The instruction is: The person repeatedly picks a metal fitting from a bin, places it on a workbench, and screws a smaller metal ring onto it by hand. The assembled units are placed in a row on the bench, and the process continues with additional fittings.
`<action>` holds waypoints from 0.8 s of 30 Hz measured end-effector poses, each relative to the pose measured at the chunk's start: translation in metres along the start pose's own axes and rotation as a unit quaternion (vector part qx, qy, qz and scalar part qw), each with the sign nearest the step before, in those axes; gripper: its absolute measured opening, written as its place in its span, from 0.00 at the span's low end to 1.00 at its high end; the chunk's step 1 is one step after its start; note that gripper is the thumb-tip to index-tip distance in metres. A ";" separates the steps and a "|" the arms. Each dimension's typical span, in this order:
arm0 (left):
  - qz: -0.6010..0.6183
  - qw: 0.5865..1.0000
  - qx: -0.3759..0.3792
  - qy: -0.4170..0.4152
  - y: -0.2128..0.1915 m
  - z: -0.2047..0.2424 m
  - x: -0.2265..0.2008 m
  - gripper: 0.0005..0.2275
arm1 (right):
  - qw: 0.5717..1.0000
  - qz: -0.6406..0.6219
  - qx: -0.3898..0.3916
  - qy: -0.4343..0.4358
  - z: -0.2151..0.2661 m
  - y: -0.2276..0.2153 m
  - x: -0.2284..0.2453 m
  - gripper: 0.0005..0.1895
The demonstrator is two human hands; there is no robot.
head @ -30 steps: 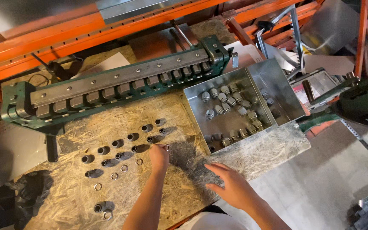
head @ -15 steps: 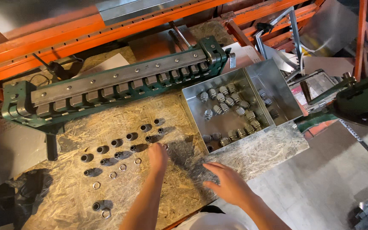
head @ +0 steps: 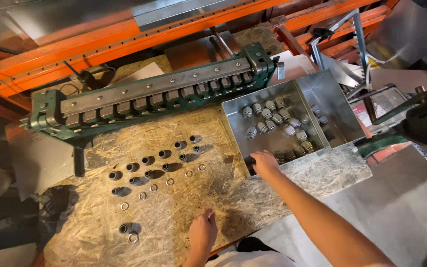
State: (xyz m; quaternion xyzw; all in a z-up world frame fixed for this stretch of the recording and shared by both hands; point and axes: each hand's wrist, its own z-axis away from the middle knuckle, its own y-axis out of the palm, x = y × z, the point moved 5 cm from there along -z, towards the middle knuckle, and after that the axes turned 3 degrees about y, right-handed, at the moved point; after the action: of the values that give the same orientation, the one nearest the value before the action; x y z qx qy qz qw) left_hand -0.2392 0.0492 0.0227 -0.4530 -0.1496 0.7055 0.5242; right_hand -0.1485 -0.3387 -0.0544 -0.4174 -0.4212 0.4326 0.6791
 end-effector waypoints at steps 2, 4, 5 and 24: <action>0.003 0.999 -0.031 -0.008 0.008 0.005 0.015 0.13 | 0.999 0.004 0.046 0.013 0.001 -0.024 0.019 0.27; 0.005 0.998 -0.065 -0.018 0.002 0.009 0.024 0.13 | 0.996 0.009 0.090 0.022 -0.004 -0.036 0.033 0.25; -0.005 0.999 -0.044 -0.014 -0.001 0.009 0.024 0.15 | 0.992 0.040 0.116 0.034 -0.008 -0.036 0.035 0.25; 0.279 0.803 -0.238 0.469 -0.332 0.148 -0.221 0.16 | 0.840 -0.509 -0.096 -0.161 0.205 -0.372 0.242 0.30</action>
State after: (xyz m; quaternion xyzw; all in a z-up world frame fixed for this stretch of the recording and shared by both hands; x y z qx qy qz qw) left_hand -0.1480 0.0298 0.4372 -0.8614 0.0837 0.4650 0.1866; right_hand -0.1867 -0.1729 0.4041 -0.1323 -0.7171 0.0445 0.6829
